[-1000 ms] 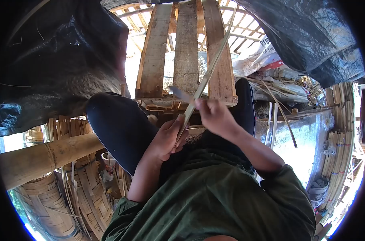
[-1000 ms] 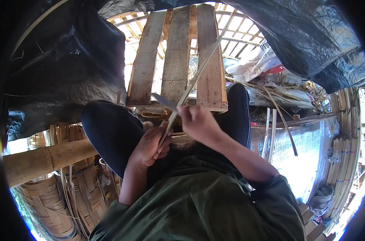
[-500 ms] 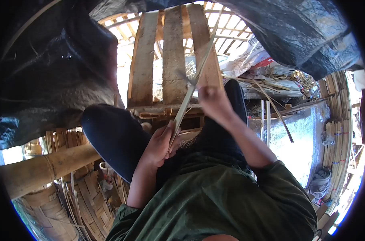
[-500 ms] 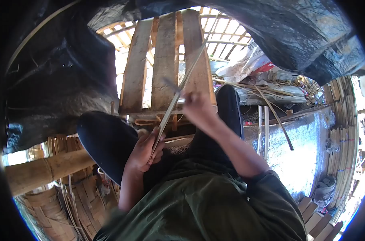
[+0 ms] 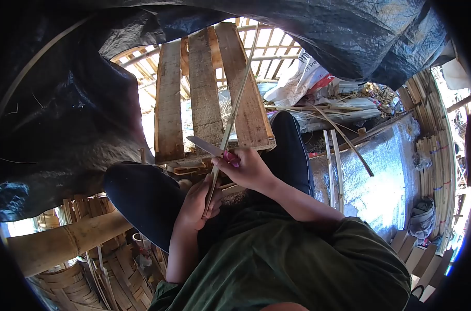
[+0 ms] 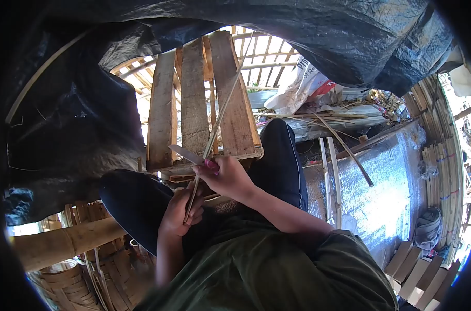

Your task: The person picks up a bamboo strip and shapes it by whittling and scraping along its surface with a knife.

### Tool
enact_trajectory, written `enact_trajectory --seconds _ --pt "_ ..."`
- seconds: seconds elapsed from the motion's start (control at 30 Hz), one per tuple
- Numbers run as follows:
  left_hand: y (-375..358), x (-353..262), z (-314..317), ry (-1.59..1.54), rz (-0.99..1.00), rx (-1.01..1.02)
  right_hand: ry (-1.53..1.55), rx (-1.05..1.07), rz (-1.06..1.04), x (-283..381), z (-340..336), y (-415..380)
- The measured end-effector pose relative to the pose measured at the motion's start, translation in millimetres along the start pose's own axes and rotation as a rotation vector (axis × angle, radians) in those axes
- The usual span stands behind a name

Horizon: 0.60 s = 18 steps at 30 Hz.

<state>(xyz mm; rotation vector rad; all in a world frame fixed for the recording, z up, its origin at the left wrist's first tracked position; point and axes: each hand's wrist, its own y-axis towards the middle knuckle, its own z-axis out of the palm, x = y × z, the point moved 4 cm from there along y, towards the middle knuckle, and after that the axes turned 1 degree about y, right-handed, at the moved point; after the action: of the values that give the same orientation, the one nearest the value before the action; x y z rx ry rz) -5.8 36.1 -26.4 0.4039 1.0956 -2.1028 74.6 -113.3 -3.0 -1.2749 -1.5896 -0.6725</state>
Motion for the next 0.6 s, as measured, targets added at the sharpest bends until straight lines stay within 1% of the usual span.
enact_trajectory --seconds 0.03,0.1,0.23,0.3,0.33,0.4,0.47,0.53,0.57,0.6 --pt "0.6 -0.6 0.2 0.001 0.005 -0.001 0.000 0.001 -0.005 -0.8 0.7 0.7" --pt "1.0 -2.3 2.1 0.017 0.048 0.018 0.064 -0.068 -0.050 -5.6 2.4 2.4" --pt "0.8 -3.7 -1.6 0.026 0.064 0.017 0.113 -0.101 -0.109 -10.2 4.7 7.7" --pt "-0.1 -3.9 -5.1 0.122 0.092 -0.053 0.075 -0.033 0.028 -12.2 2.5 11.8" --pt "-0.6 -3.9 -4.9 0.122 0.094 -0.056 0.077 -0.030 0.026 -14.1 1.7 15.1" --pt "-1.0 -5.7 -4.8 0.154 0.123 -0.110 0.065 -0.100 0.051 -21.8 -1.4 23.2" --pt "-1.8 -6.5 -0.3 0.142 0.125 -0.143 0.097 -0.118 0.018 -21.1 -0.2 25.7" --pt "-1.7 -7.5 -0.3 0.125 0.125 -0.179 -0.022 -0.149 -0.033 -12.2 1.7 23.9" --pt "-1.0 -7.6 -0.8 0.107 0.127 -0.178 -0.023 -0.141 -0.031 -10.7 -0.2 23.5" --pt "-0.3 -7.5 -1.9 0.086 0.129 -0.179 -0.108 -0.097 -0.062 -8.5 -4.0 24.6"
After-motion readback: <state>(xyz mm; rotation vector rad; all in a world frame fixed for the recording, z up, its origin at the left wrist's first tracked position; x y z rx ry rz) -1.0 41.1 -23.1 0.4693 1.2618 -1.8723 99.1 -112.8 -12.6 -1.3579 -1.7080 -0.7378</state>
